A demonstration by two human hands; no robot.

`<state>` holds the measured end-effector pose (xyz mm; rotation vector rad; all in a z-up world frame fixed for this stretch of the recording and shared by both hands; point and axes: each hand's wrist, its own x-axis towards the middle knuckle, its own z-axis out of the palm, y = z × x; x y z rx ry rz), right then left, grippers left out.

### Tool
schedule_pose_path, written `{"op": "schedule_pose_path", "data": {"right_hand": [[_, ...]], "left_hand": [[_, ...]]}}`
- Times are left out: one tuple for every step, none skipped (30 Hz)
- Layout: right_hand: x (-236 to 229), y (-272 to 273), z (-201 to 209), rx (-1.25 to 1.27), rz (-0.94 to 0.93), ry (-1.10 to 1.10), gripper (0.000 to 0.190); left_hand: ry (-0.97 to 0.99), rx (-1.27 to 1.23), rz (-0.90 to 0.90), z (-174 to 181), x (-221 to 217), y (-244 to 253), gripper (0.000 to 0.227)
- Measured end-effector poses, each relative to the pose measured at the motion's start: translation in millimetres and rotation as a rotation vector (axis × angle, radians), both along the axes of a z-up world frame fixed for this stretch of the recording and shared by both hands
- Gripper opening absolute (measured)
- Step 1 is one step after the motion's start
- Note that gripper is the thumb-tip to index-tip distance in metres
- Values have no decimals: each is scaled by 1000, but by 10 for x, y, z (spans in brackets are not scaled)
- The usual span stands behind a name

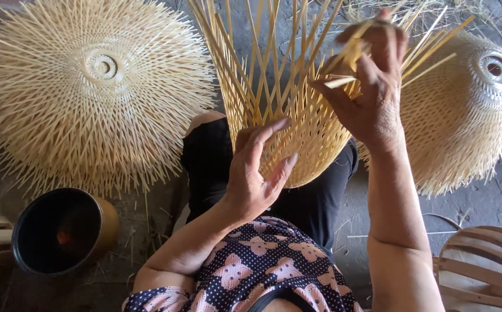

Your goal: The person weaves thin bamboo strips by hand to form a conical hat, interlacing the strips around the structure while seated near other completed hats.

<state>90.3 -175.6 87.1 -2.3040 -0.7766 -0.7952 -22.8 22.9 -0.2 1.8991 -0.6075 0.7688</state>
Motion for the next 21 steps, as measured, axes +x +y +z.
{"op": "schedule_pose_path", "data": {"right_hand": [[-23, -4, 4, -7, 30, -60, 36], [-72, -17, 10, -14, 61, -119, 31], [-100, -21, 19, -21, 93, -177, 27], [-87, -13, 36, -47, 100, -169, 26], [-70, -9, 56, -74, 106, -160, 25], [-63, -5, 68, -101, 112, -151, 24], [-77, -5, 74, -87, 103, -95, 23], [-98, -10, 77, -73, 95, -39, 23], [-106, -12, 81, -59, 88, 15, 24], [-106, -10, 83, -67, 87, -28, 26], [-109, -8, 75, -75, 89, -68, 28], [-110, -9, 65, -82, 91, -109, 29], [-110, -21, 56, 9, 99, 35, 39], [-109, -46, 46, 98, 107, 179, 49], [-103, -76, 23, 187, 117, 325, 59], [-39, -104, 11, 227, 159, 427, 50], [58, -137, 15, 268, 199, 526, 41], [109, -163, 4, 308, 240, 626, 32], [119, -171, -13, 337, 243, 643, 32], [111, -158, -26, 365, 246, 661, 31], [95, -127, -29, 392, 251, 682, 31]], "left_hand": [[-24, -5, 8, 16, -7, 14, 62], [-47, -9, 16, 35, -11, 25, 62], [-26, 3, 13, 56, -7, 28, 64], [-5, 15, 11, 74, 3, 30, 65], [18, 27, 7, 86, 6, 32, 66], [29, 3, -12, 96, 7, 34, 66], [39, -22, -33, 104, 13, 35, 65], [49, -47, -53, 110, 17, 36, 64], [76, -72, -85, 115, 10, 42, 63], [102, -98, -117, 118, -9, 49, 61], [131, -123, -147, 116, -27, 56, 59], [126, -122, -149, 112, -29, 62, 58], [120, -122, -151, 105, -29, 70, 58], [113, -121, -153, 96, -30, 76, 57], [111, -121, -152, 85, -29, 71, 57], [109, -121, -151, 73, -27, 60, 57], [106, -121, -152, 60, -22, 50, 57], [90, -111, -144, 47, -28, 46, 58], [71, -102, -135, 40, -27, 41, 58], [52, -93, -125, 36, -17, 39, 59], [35, -83, -111, 32, -6, 31, 59]]}}
